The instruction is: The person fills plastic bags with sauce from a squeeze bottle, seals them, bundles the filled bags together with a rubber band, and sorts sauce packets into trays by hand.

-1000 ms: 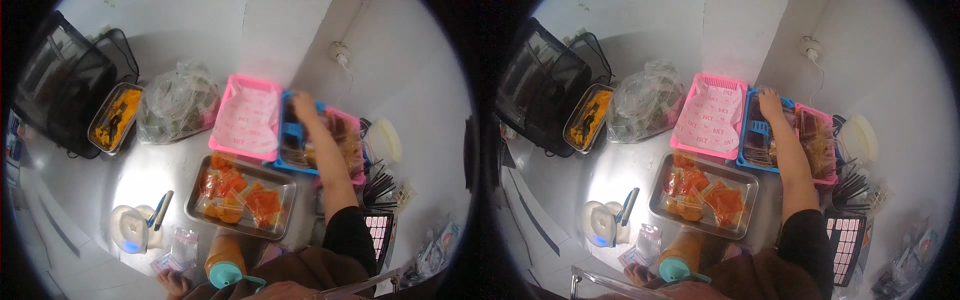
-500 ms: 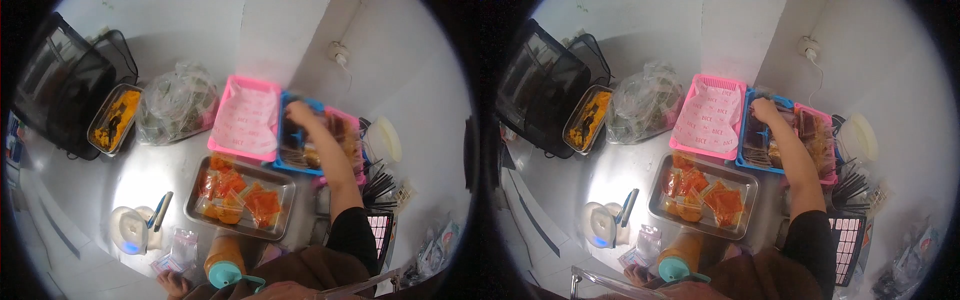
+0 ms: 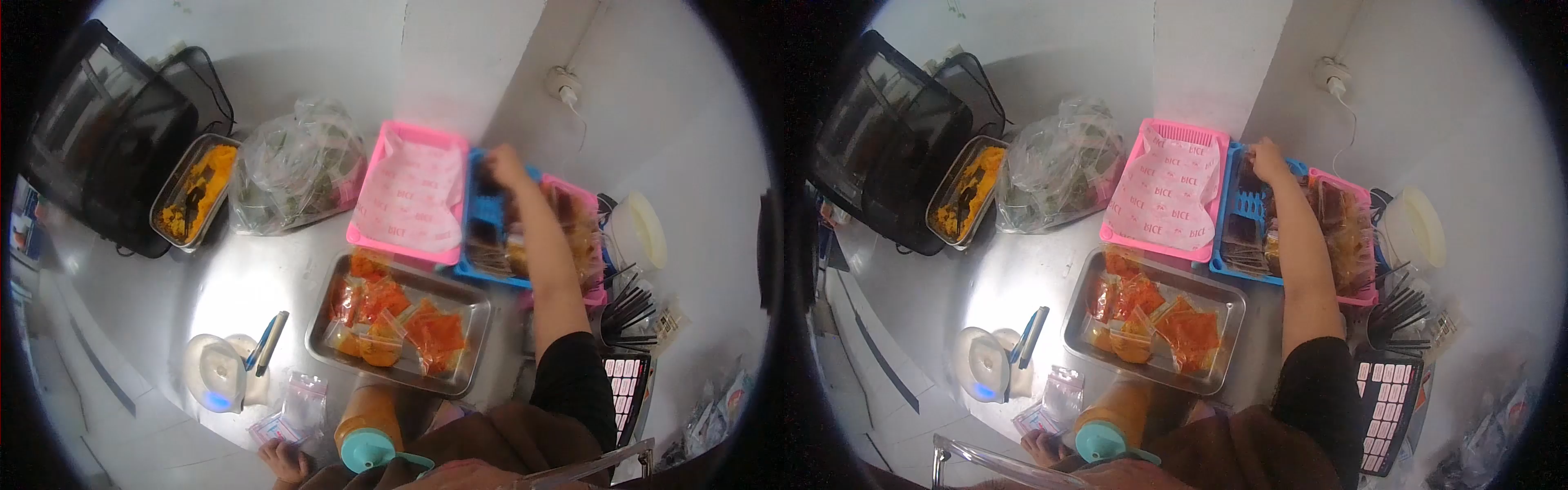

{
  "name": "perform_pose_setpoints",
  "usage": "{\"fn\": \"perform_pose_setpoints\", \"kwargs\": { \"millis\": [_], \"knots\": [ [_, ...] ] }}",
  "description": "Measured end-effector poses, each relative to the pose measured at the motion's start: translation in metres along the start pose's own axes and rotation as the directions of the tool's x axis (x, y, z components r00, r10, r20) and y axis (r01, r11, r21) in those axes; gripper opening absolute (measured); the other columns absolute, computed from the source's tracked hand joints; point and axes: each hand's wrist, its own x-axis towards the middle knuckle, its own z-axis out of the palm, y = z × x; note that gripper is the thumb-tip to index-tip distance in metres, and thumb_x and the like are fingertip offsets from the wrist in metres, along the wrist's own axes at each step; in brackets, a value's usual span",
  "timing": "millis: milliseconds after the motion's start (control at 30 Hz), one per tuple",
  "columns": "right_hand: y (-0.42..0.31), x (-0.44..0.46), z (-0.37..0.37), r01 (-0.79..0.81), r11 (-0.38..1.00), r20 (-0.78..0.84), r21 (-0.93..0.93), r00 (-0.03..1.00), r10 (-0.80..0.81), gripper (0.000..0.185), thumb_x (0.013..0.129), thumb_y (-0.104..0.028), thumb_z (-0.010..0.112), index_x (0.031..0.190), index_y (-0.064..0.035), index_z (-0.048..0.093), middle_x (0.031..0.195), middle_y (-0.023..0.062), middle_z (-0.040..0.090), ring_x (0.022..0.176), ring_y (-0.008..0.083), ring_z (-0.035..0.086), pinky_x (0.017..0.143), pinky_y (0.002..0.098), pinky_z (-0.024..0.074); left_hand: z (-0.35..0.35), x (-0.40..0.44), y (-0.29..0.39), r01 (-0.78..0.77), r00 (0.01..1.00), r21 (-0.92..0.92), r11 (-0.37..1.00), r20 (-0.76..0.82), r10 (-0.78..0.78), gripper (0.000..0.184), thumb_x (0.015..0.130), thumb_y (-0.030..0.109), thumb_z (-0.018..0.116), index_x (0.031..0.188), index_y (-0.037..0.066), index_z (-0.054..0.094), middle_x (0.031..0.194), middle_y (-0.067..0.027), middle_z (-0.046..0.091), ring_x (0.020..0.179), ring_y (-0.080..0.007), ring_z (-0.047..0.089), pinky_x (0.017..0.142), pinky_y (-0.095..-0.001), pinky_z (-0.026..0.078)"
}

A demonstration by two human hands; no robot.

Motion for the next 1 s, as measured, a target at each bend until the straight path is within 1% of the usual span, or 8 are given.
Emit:
{"fn": "perform_pose_setpoints", "kwargs": {
  "millis": [233, 433, 533, 633, 700, 767, 867, 1000],
  "knots": [
    [0.008, -0.006, -0.002, 0.064, 0.913, 0.029, 0.403, 0.996, -0.082, 0.013, 0.077, -0.006, 0.058, 0.087, -0.0029, 0.066, 0.093, 0.0177, 0.065, 0.085, 0.0339, 0.060, 0.076, 0.0403, 0.0480, 0.002, -0.001, -0.001, -0.006, 1.000, 0.015, 1.000, -0.005, 0.006, 0.045, 0.057, 0.028, 0.064, 0.096, 0.010, 0.051, 0.092, -0.0156, 0.047, 0.088, -0.0348, 0.045, 0.077, -0.0507, 0.035],
    [-0.024, -0.024, -0.001, 0.072, 0.976, -0.443, -0.205, 0.882, -0.158, 0.024, 0.078, -0.007, 0.062, 0.102, -0.0070, 0.060, 0.096, 0.0161, 0.061, 0.092, 0.0357, 0.057, 0.083, 0.0437, 0.0451, -0.003, 0.003, 0.005, 0.017, 1.000, 0.020, 1.000, 0.010, -0.017, 0.042, 0.062, 0.036, 0.060, 0.095, 0.011, 0.051, 0.092, -0.0145, 0.048, 0.088, -0.0347, 0.046, 0.078, -0.0502, 0.035],
    [-0.038, -0.033, -0.022, 0.006, 0.977, -0.397, -0.214, 0.913, -0.092, 0.032, 0.076, -0.013, 0.068, 0.106, -0.0096, 0.058, 0.113, 0.0144, 0.056, 0.104, 0.0324, 0.053, 0.089, 0.0434, 0.0431, 0.000, 0.001, 0.000, -0.003, 1.000, 0.037, 0.999, 0.009, 0.003, 0.042, 0.064, 0.038, 0.058, 0.094, 0.009, 0.051, 0.092, -0.0152, 0.048, 0.088, -0.0348, 0.046, 0.077, -0.0505, 0.035],
    [-0.033, -0.048, -0.051, -0.091, 0.932, 0.442, 0.350, 0.894, -0.079, 0.057, 0.066, -0.024, 0.079, 0.116, -0.0129, 0.054, 0.127, 0.0141, 0.046, 0.115, 0.0299, 0.048, 0.095, 0.0424, 0.0404, 0.002, -0.001, -0.001, 0.011, 1.000, 0.007, 1.000, 0.001, -0.011, 0.042, 0.065, 0.037, 0.057, 0.095, 0.008, 0.050, 0.092, -0.0156, 0.048, 0.088, -0.0349, 0.046, 0.077, -0.0512, 0.035],
    [-0.095, -0.109, -0.112, 0.003, 0.966, 0.650, 0.258, 0.739, -0.176, 0.076, 0.060, -0.035, 0.084, 0.125, -0.0097, 0.052, 0.127, 0.0176, 0.049, 0.122, 0.0299, 0.044, 0.100, 0.0402, 0.0371, 0.001, 0.001, 0.002, 0.014, 1.000, 0.010, 1.000, 0.005, -0.014, 0.042, 0.065, 0.036, 0.057, 0.095, 0.008, 0.050, 0.091, -0.0155, 0.048, 0.088, -0.0349, 0.046, 0.077, -0.0517, 0.035],
    [-0.081, -0.137, -0.090, 0.270, 0.891, 0.646, 0.364, 0.617, -0.450, 0.088, 0.055, -0.037, 0.085, 0.129, -0.0094, 0.048, 0.134, 0.0187, 0.042, 0.124, 0.0323, 0.042, 0.102, 0.0410, 0.0372, 0.000, 0.002, 0.003, 0.009, 1.000, 0.008, 1.000, 0.004, -0.009, 0.041, 0.065, 0.036, 0.057, 0.094, 0.008, 0.050, 0.091, -0.0154, 0.048, 0.087, -0.0348, 0.046, 0.077, -0.0519, 0.034],
    [-0.108, -0.177, -0.094, 0.230, 0.968, 0.622, 0.102, 0.744, -0.242, 0.081, 0.061, -0.028, 0.081, 0.131, -0.0079, 0.045, 0.136, 0.0206, 0.039, 0.124, 0.0349, 0.042, 0.103, 0.0415, 0.0360, -0.001, 0.006, 0.005, -0.012, 1.000, -0.004, 1.000, -0.024, 0.012, 0.039, 0.067, 0.037, 0.056, 0.092, 0.008, 0.051, 0.089, -0.0152, 0.048, 0.085, -0.0344, 0.047, 0.075, -0.0511, 0.034],
    [-0.077, -0.189, -0.052, 0.231, 0.950, 0.275, 0.209, 0.919, -0.284, 0.060, 0.068, -0.012, 0.073, 0.123, -0.0063, 0.051, 0.131, 0.0184, 0.042, 0.119, 0.0366, 0.046, 0.099, 0.0403, 0.0404, 0.002, 0.006, 0.003, -0.036, 0.997, 0.018, 0.999, -0.074, 0.037, 0.038, 0.071, 0.040, 0.054, 0.089, 0.008, 0.051, 0.087, -0.0150, 0.049, 0.083, -0.0341, 0.047, 0.073, -0.0490, 0.034]
  ]
}}
